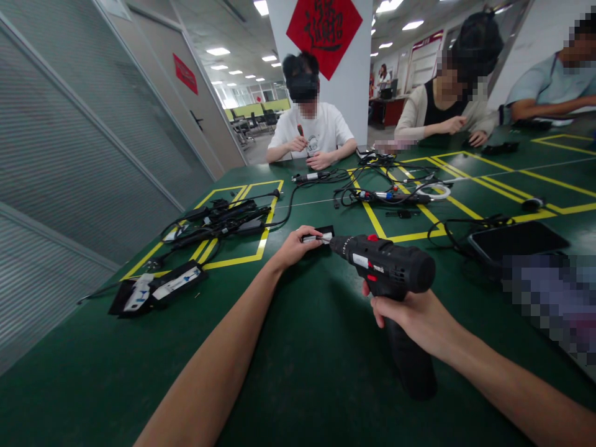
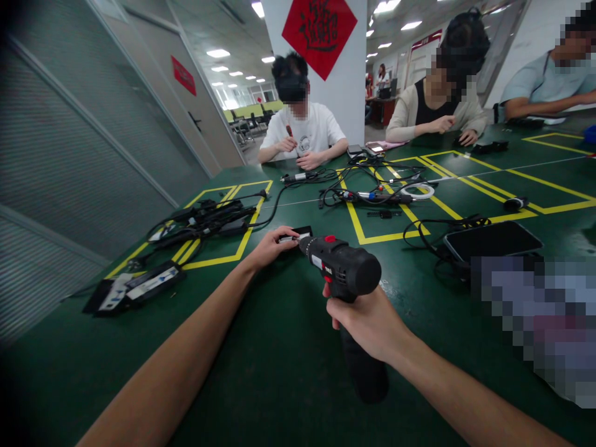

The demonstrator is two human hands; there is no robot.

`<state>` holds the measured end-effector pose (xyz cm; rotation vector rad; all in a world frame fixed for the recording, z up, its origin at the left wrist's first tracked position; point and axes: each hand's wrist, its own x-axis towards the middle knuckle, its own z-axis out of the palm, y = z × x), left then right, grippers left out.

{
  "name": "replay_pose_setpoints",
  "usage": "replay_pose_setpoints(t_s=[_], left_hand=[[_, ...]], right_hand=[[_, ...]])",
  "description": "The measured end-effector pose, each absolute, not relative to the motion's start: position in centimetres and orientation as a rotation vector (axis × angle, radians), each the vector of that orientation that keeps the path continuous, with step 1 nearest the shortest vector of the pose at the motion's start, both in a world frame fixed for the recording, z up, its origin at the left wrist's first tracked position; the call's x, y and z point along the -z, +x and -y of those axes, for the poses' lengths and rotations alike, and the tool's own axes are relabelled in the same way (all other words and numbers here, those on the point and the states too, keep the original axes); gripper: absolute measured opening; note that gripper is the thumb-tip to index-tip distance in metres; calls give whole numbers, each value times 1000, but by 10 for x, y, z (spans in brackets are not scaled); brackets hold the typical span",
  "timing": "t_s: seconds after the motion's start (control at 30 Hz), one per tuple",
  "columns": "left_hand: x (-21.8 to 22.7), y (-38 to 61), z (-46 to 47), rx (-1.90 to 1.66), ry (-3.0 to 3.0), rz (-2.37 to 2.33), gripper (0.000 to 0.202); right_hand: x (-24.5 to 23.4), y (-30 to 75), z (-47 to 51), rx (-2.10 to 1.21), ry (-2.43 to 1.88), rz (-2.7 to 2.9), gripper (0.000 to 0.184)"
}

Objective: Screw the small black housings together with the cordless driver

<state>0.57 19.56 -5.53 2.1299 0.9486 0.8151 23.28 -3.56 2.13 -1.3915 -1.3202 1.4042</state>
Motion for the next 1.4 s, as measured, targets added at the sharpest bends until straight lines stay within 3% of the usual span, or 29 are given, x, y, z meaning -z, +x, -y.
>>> replay_pose_setpoints(t_s=[0.43,0.8,1.4], left_hand=[[56,5,-196,-801,2141,-953,29],[56,7,-193,-850,2125,-932,28],[57,7,-195,-889,2117,-913,28]], right_hand=[[-20,233,37,-1385,-1395,1336,9],[-21,238,40,-1375,-1426,1346,28],[-39,236,42,-1433,-1508,1301,11]])
